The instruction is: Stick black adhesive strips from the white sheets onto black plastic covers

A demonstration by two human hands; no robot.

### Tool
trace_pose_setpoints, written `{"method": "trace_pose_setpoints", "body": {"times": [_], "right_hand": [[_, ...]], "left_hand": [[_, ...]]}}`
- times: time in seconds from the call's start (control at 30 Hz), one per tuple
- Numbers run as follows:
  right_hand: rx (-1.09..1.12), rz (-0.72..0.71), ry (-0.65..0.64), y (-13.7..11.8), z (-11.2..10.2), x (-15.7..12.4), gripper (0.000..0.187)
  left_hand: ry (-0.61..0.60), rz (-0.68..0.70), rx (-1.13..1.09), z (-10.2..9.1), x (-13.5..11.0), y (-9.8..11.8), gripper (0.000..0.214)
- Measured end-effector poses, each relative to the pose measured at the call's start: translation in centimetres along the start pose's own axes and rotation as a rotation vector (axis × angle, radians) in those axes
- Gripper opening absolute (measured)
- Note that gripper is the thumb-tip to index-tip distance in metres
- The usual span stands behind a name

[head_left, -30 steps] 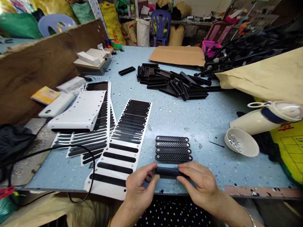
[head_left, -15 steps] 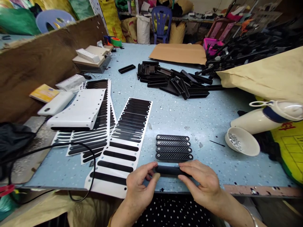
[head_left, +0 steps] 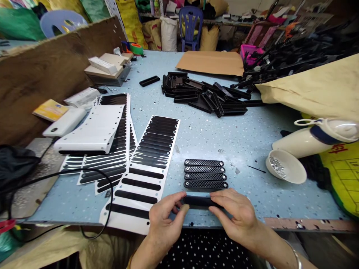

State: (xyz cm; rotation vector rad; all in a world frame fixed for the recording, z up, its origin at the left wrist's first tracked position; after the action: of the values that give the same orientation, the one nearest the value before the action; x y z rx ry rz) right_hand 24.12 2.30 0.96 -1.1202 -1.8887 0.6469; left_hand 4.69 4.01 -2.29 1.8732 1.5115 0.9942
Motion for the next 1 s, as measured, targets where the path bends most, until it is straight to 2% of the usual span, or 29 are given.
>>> {"method": "trace_pose_setpoints", "body": {"times": [1.0], "right_hand": [[0.001, -0.007, 0.0, -0.21, 0.18, 0.25, 0.013]], "left_hand": [[0.016, 0.003, 0.005, -0.29, 0.14, 0.15, 0.023]]}}
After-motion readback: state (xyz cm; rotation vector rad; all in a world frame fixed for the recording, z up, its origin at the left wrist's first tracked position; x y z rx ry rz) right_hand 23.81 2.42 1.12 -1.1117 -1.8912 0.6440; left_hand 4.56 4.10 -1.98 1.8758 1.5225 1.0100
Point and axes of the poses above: each hand's wrist, its own x-axis towards the middle knuckle, its own z-axis out of the palm, y = z × x, the point moved 8 cm from there along x, towards the middle knuckle, and after that the axes turned 10 degrees about x, right-handed, at the moved point
